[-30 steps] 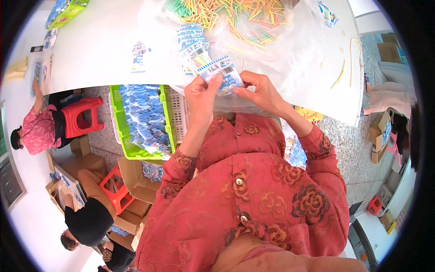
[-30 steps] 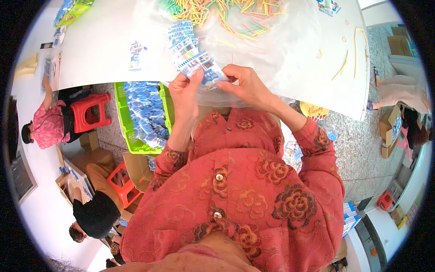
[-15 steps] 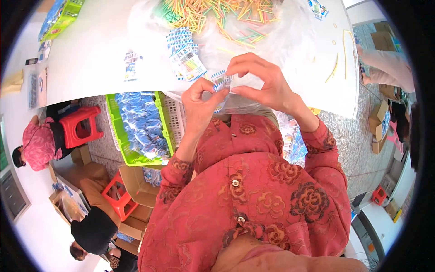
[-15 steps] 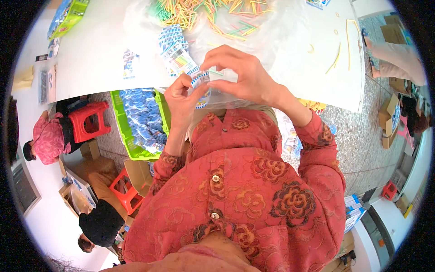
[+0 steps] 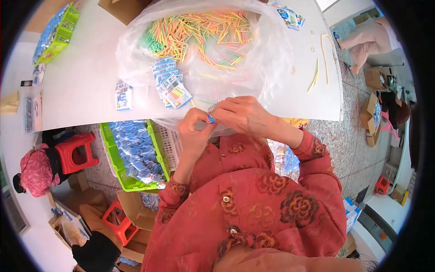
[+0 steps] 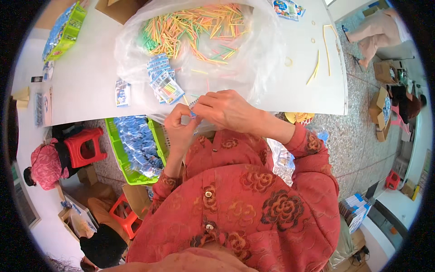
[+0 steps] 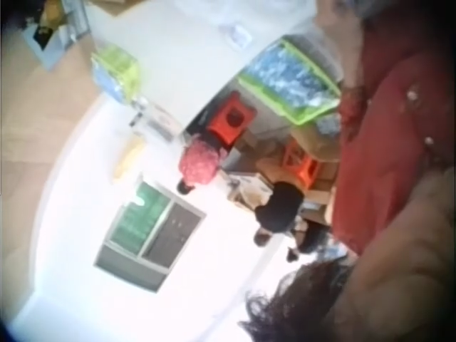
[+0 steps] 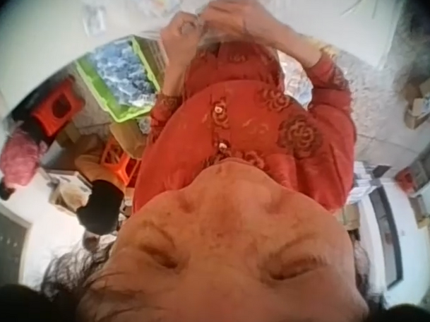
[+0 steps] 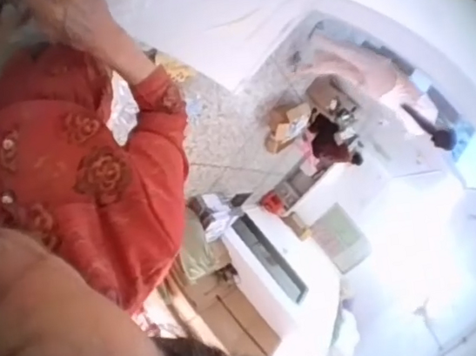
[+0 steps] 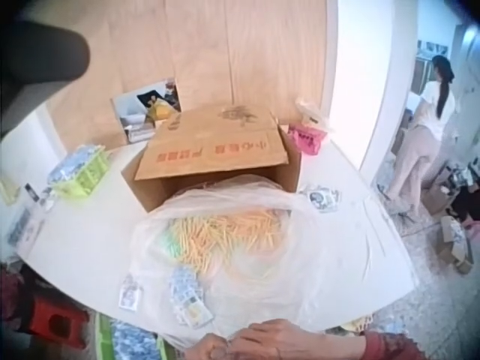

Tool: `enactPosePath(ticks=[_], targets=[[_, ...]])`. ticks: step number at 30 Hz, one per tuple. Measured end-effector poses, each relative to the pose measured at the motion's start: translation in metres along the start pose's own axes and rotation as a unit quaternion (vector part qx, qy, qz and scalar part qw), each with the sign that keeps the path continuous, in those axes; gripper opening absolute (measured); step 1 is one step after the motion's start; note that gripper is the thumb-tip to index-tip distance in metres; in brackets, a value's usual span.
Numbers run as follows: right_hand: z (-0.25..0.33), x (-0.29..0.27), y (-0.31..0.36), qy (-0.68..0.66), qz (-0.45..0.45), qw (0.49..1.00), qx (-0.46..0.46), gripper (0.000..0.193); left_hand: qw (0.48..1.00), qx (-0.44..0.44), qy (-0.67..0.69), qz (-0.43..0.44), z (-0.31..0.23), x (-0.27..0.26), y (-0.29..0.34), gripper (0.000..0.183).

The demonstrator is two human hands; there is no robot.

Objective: Packing small yellow components into blue and white plastic bags.

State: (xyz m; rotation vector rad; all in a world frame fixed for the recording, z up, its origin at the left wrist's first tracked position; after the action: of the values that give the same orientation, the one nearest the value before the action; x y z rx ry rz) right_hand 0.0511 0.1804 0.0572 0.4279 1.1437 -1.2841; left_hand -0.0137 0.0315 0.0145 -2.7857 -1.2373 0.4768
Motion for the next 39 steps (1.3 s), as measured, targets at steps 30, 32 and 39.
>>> enactPosePath(ticks=[30,32,39], targets=[[-0.243,0.004,-0.057,0.013,-0.144,0.961,0.235,0.021,0.956,-0.127,0.256,-0.061,0.035,-0.019,-0.008,0.021],[-0.269,0.011,-0.061,0.11,-0.142,0.967,0.179,0.025,0.954,-0.14,0.259,-0.059,0.036,-0.02,-0.01,0.021],[-0.28,0.023,-0.099,0.207,0.026,0.94,0.269,0.027,0.946,-0.174,0.265,-0.071,0.039,-0.029,-0.009,0.021]])
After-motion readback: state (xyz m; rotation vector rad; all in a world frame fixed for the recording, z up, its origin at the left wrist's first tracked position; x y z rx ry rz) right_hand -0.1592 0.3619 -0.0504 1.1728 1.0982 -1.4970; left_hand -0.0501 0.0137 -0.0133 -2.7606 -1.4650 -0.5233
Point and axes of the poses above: each hand's wrist, its own y-axis away from the middle knuckle, its own x-axis out of the palm, z = x × y, the point moved 2 cm from there along -y, towards the middle knuckle, and after that the axes turned 7 degrees about z, right-handed, at the moved point
